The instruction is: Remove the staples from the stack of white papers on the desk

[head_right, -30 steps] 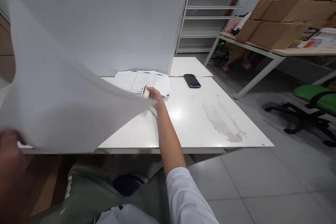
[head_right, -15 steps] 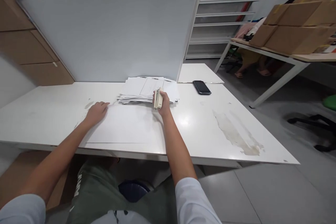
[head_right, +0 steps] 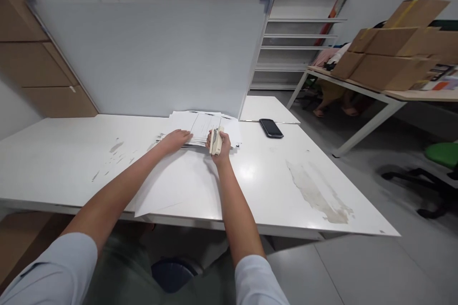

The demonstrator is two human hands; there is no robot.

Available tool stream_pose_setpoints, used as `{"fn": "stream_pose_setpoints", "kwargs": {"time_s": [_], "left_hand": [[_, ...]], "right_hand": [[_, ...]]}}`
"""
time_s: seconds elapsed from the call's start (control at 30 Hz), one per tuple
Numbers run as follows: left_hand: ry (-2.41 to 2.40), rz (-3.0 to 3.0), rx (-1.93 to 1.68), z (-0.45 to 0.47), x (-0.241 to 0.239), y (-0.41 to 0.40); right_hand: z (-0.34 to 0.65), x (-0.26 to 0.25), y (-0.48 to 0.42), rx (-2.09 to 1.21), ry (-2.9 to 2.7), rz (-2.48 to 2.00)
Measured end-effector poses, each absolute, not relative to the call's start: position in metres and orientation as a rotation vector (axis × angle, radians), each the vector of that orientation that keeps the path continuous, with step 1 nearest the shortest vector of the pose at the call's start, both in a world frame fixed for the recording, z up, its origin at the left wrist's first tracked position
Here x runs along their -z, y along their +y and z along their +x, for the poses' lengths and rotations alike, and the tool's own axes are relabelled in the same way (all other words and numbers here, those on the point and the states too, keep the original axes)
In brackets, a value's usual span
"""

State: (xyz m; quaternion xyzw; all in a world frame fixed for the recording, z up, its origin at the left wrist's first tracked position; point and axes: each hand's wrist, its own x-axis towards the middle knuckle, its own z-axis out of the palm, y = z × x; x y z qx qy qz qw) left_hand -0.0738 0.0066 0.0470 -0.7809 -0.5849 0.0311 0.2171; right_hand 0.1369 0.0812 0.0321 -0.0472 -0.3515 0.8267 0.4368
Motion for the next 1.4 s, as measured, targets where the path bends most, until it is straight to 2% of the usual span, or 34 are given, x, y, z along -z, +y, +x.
{"fn": "stream_pose_setpoints", "kwargs": {"time_s": [0.17, 0.3, 0.43, 0.53, 0.6, 0.7, 0.83, 1.07, 1.27, 1.4], "left_hand": [[-1.403, -2.207, -0.176, -0.078, -0.059, 0.010], [-1.378, -2.109, -0.054, -0.080, -0.072, -0.011], [-1.565, -2.067, 0.317, -0.077, -0.065, -0.075], [-2.089, -1.655, 0.828, -0.071, -0.035, -0.152], [-2.214, -1.505, 0.945, -0.067, -0.013, -0.203], [-1.738, -1.610, 0.738, -0.056, 0.003, -0.259], [-1.275, -1.948, 0.284, -0.033, -0.005, -0.280], [-1.214, -2.111, 0.240, -0.021, 0.004, -0.262], [-1.618, -2.143, 0.279, -0.022, 0.019, -0.254], [-1.650, -2.040, 0.289, -0.014, 0.022, -0.255]], "right_hand": [[0.134, -0.035, 0.080, -2.059, -0.881, -0.115], [0.133, -0.037, 0.077, -2.080, -0.843, -0.104], [0.139, -0.040, 0.077, -2.016, -0.801, -0.156], [0.144, -0.045, 0.078, -1.885, -0.736, -0.186], [0.147, -0.049, 0.077, -1.825, -0.704, -0.168], [0.148, -0.052, 0.074, -1.800, -0.724, -0.187], [0.146, -0.050, 0.072, -1.821, -0.819, -0.280], [0.145, -0.044, 0.074, -1.826, -0.955, -0.424], [0.144, -0.045, 0.067, -1.952, -1.230, -0.439], [0.136, -0.043, 0.051, -2.034, -1.583, -0.386]]}}
